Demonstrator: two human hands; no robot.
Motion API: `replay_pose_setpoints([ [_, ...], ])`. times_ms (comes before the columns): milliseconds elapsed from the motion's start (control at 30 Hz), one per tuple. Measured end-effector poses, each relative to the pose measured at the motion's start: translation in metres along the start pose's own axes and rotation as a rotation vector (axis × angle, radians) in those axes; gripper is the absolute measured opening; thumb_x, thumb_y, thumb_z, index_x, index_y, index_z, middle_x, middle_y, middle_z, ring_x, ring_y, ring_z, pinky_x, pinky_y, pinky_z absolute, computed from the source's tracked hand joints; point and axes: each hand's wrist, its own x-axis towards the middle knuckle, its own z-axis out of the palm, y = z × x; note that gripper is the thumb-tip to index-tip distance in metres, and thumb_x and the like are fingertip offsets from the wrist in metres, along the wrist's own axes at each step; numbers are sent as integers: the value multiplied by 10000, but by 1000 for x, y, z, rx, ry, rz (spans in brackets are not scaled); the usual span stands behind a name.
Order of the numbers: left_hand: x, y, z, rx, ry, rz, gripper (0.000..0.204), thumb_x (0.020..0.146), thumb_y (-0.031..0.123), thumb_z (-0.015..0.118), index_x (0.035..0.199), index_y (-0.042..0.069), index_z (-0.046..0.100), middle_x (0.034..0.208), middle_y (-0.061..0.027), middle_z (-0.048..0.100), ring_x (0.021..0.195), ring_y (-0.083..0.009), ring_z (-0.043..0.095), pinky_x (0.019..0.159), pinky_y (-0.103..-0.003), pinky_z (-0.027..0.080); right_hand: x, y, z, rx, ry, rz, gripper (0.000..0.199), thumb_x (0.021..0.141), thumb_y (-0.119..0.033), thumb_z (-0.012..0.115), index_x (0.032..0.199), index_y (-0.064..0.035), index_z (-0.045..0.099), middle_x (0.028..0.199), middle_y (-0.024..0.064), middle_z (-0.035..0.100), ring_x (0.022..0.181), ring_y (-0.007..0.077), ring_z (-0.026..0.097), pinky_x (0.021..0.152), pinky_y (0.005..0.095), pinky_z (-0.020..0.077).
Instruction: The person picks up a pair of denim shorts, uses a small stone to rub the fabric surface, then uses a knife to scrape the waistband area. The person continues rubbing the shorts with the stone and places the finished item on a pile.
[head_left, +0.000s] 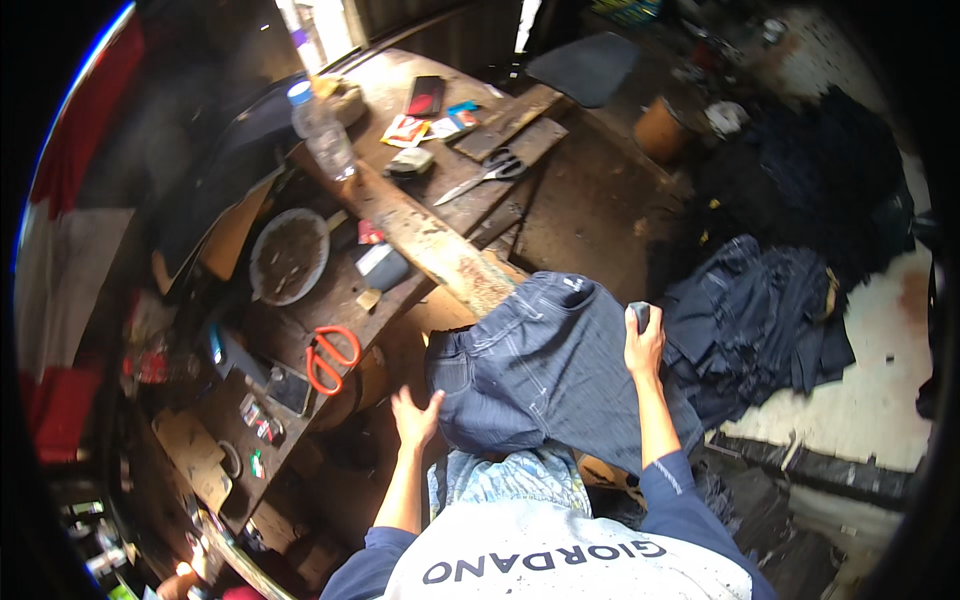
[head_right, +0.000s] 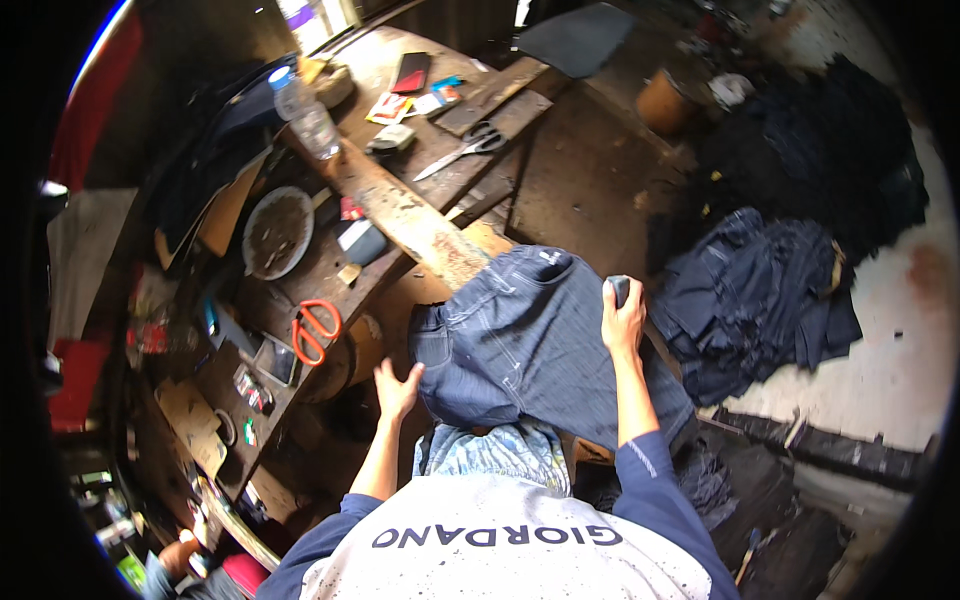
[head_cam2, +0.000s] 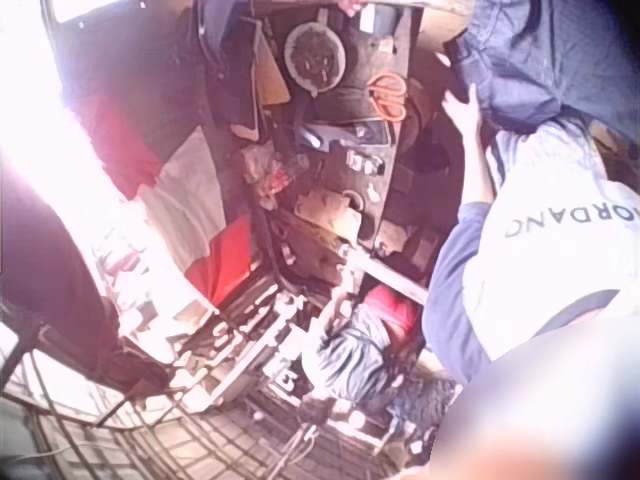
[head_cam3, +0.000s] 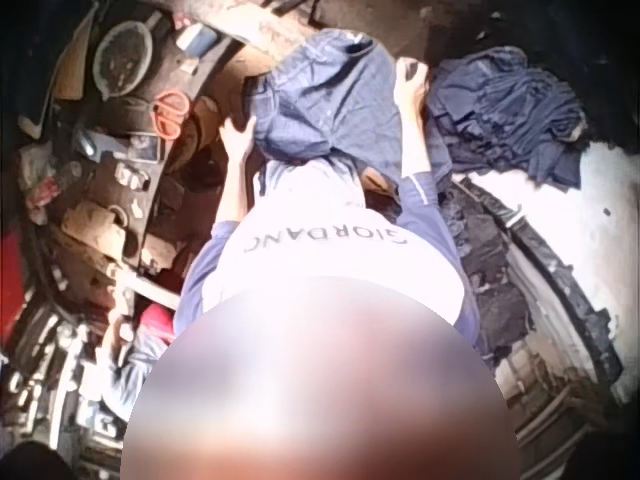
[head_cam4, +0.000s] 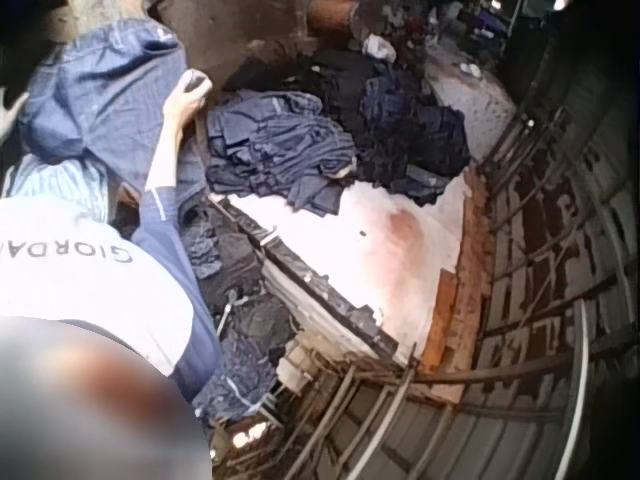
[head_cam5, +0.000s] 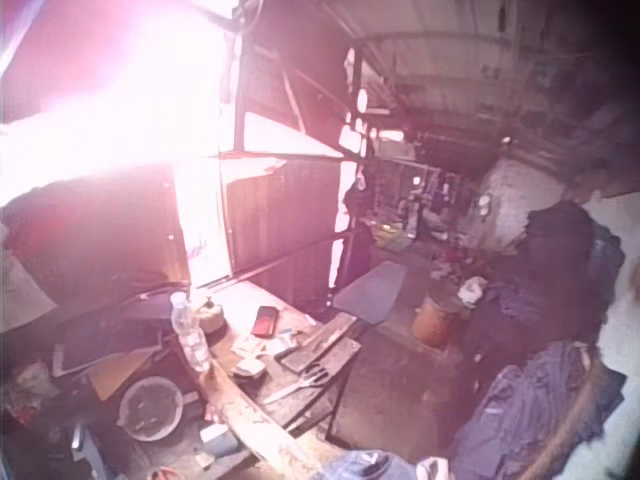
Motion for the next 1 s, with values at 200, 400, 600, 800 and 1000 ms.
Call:
replay_pose_setpoints([
  [200, 3, 156, -2, 45, 236, 762, 883, 852, 575, 680, 1499, 43, 397, 1554, -242, 320, 1441, -403, 291, 1190, -562, 173, -5, 77, -39, -134, 88, 475, 546, 968, -559, 541, 1247, -95, 476, 1055, 273, 689, 995, 478, 655, 838, 542, 504],
  [400, 2, 256, 38, 387, 1, 851, 952, 846, 569, 659, 1411, -132, 352, 1534, -299, 313, 1515, -389, 146, 1193, -637, -12, -36, 114, -73, -341, 162, 427, 553, 968, -589, 486, 1247, -113, 466, 983, 312, 682, 933, 512, 646, 807, 587, 488],
  [600, 3, 287, 58, -78, -329, 736, 263, 836, 90, 621, 1057, -19, 529, 1026, -217, 679, 1037, -344, 644, 1018, -410, 446, -54, 126, -84, -336, 124, 475, 562, 966, -601, 483, 1257, -120, 476, 963, 302, 687, 917, 495, 660, 795, 580, 497],
  [800, -7, 324, 97, -755, -707, 748, 254, 809, -43, 594, 1049, -9, 518, 1034, -104, 658, 987, -198, 618, 909, -339, 494, -50, 134, -86, -290, 73, 418, 582, 963, -610, 488, 1285, -126, 457, 964, 296, 691, 906, 498, 664, 773, 588, 502],
  [1000, -9, 325, 114, 22, -46, 945, 890, 721, 578, 824, 1204, -86, 480, 1252, -333, 487, 1204, -466, 508, 996, -495, 471, -51, 137, -93, -268, -23, 378, 563, 968, -584, 509, 1275, -116, 448, 951, 314, 686, 915, 511, 663, 788, 591, 514],
])
